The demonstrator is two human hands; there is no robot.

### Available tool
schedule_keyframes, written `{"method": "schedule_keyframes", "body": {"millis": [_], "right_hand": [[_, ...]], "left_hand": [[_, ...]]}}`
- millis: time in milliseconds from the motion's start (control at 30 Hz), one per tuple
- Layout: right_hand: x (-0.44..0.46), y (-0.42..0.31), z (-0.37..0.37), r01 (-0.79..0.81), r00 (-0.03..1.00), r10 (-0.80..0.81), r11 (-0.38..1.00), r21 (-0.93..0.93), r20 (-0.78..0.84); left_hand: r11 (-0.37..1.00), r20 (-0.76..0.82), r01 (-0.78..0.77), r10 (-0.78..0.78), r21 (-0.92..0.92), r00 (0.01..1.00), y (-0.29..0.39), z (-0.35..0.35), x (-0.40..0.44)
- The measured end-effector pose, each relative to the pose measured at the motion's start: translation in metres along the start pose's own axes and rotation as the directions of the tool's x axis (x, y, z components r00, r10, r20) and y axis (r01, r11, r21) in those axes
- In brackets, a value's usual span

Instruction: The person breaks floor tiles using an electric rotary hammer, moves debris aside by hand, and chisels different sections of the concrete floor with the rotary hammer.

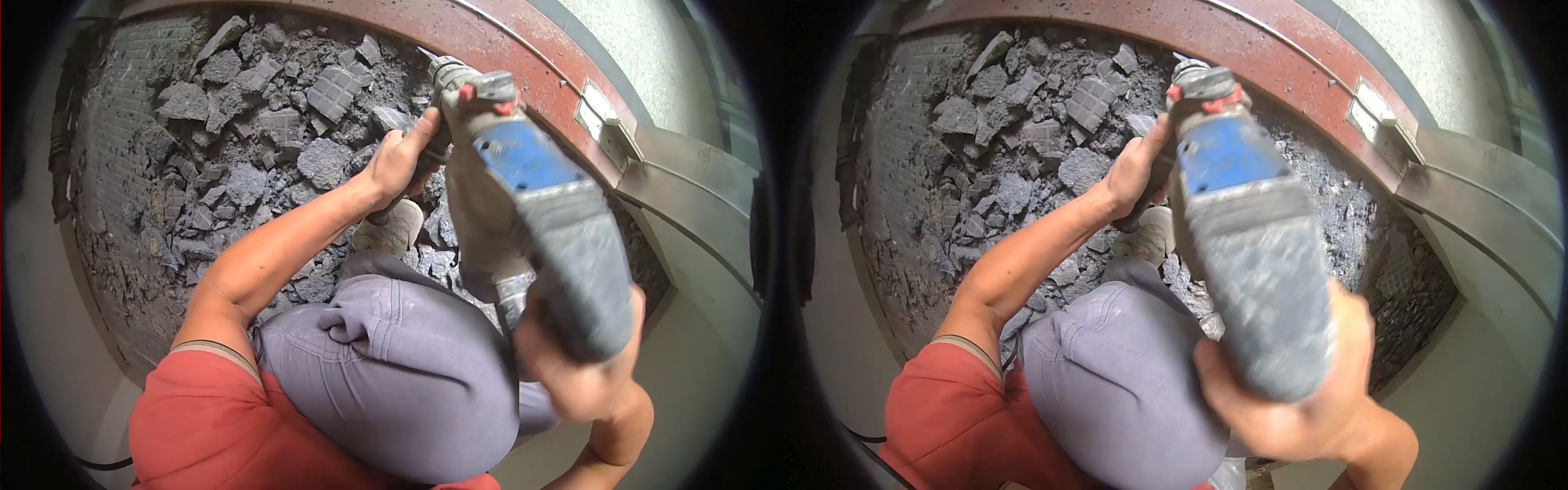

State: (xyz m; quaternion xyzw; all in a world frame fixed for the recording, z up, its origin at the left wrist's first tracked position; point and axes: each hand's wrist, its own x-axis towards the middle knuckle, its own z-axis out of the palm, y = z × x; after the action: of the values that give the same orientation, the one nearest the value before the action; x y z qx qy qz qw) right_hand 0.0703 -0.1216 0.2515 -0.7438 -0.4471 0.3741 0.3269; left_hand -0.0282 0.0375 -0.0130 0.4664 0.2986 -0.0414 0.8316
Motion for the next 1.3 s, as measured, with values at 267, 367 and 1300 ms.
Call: {"method": "schedule_keyframes", "body": {"millis": [267,367,1300], "right_hand": [[0.005,-0.025,-0.032,-0.341,0.852,0.444,0.873,0.349,-0.279],[-0.019,-0.019,-0.012,-0.265,0.915,0.317,0.939,0.221,-0.251],[0.050,-0.028,0.008,-0.188,0.921,0.293,0.911,0.366,-0.256]], "left_hand": [[0.972,-0.023,0.132,-0.139,-0.195,0.990,0.032,0.035,-0.011],[0.996,-0.050,0.065,-0.068,-0.060,0.996,0.031,0.017,-0.027],[0.979,-0.170,0.068,-0.102,-0.194,0.980,0.055,-0.028,-0.019]]}}
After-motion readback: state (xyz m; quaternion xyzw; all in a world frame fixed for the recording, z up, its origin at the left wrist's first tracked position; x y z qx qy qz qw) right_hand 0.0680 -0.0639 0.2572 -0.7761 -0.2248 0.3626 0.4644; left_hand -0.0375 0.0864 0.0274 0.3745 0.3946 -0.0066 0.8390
